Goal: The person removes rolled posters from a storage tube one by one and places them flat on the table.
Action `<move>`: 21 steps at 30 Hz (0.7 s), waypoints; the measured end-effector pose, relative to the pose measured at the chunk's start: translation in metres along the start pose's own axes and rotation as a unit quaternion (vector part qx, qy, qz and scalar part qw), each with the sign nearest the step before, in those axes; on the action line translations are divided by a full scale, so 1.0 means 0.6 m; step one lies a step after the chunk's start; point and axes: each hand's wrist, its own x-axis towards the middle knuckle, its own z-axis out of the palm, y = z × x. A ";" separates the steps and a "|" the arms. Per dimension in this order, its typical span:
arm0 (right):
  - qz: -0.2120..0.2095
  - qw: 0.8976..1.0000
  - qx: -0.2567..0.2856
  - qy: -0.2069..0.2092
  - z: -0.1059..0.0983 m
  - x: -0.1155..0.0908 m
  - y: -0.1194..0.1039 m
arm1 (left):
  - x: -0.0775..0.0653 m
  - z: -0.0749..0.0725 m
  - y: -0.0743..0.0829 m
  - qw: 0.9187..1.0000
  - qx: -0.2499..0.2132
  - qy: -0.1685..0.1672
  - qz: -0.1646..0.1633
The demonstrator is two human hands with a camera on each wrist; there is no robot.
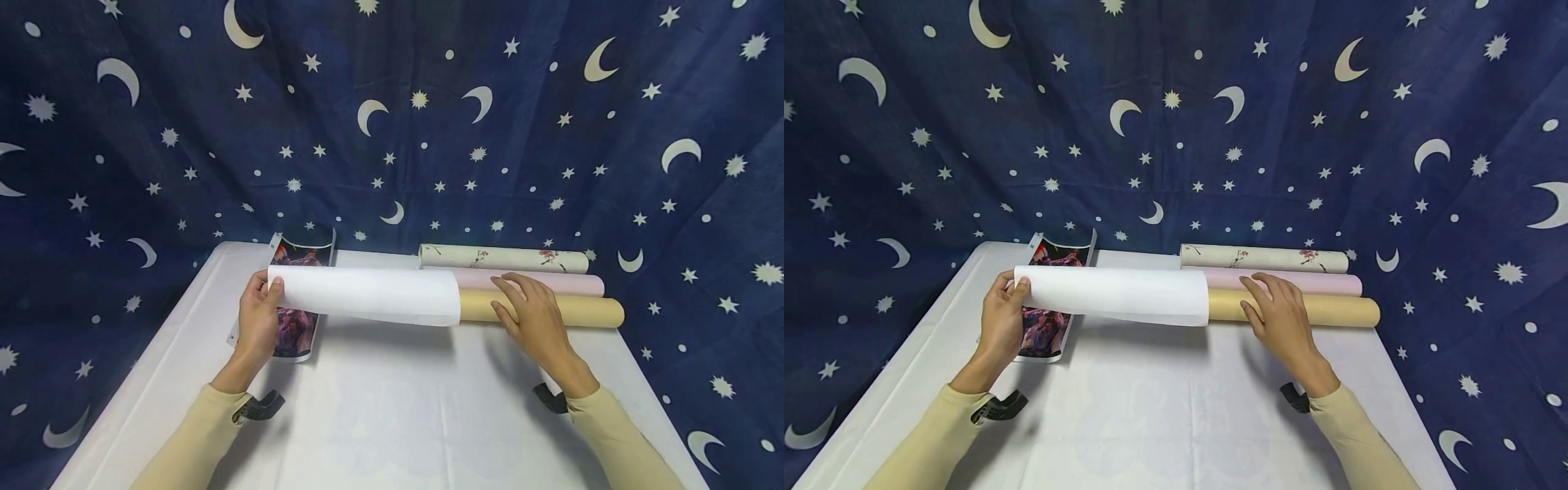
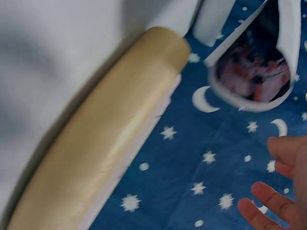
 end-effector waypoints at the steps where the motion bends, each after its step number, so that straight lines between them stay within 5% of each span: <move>1: -0.003 1.000 0.008 0.005 -0.003 0.001 -0.007 | -0.001 0.003 0.000 1.000 -0.003 -0.003 0.002; 21: -0.090 0.995 0.031 0.039 -0.026 0.017 -0.113 | -0.030 0.085 -0.001 0.998 -0.017 -0.036 0.056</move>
